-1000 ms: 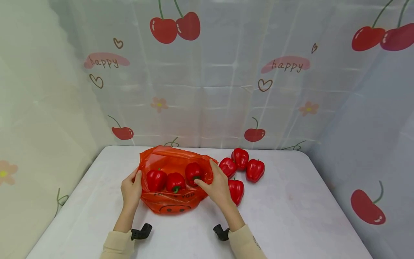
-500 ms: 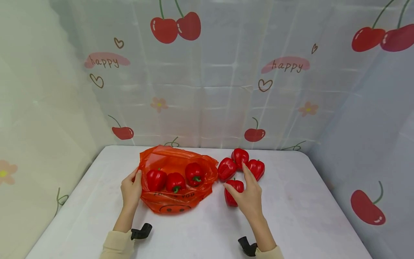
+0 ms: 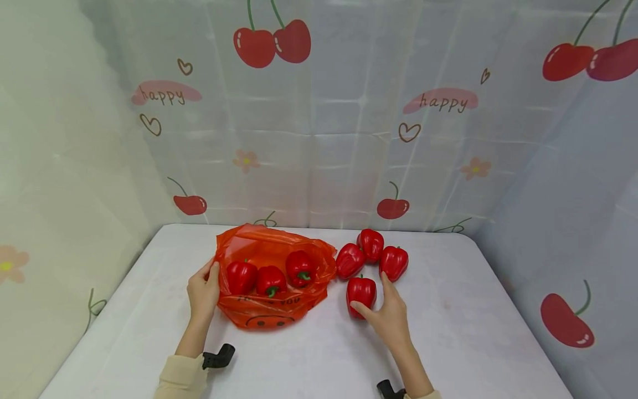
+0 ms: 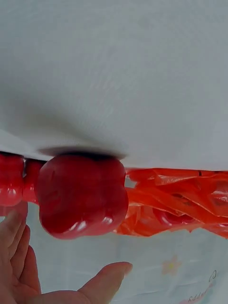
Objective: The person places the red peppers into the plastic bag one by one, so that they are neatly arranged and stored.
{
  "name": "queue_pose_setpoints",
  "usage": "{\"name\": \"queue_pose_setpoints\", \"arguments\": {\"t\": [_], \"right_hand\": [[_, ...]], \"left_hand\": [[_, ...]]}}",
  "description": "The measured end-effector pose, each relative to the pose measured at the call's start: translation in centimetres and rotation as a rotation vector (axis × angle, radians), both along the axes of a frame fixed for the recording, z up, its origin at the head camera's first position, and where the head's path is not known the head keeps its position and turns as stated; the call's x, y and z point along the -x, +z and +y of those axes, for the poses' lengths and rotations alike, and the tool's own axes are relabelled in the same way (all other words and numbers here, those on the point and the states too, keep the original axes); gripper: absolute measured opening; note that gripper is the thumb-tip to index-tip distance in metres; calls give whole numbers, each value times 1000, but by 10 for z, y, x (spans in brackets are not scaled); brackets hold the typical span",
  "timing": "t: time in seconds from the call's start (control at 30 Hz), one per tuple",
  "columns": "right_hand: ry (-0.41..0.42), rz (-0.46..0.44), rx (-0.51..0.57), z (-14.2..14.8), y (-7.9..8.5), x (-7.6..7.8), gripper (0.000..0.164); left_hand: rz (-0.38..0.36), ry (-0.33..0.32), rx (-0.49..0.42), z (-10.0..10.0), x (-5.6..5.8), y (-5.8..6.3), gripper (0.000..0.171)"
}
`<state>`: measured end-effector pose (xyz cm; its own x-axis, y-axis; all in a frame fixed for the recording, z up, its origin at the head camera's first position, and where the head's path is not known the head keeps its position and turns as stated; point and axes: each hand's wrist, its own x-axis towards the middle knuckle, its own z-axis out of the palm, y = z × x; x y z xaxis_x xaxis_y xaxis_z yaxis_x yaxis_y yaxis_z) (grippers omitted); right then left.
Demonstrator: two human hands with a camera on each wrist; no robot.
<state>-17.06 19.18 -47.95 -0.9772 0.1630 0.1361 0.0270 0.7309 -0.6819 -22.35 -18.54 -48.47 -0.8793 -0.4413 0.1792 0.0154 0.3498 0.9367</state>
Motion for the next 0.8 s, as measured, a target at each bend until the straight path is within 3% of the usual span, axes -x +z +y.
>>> {"name": "queue_pose_setpoints", "arguments": {"t": [0.37, 0.8], "right_hand": [[-1, -176, 14, -2, -13, 4, 109], [11, -148, 56, -6, -25, 6, 101]], "left_hand": [[-9, 1, -16, 2, 0, -1, 41], [-19, 3, -14, 1, 0, 1, 41]]}}
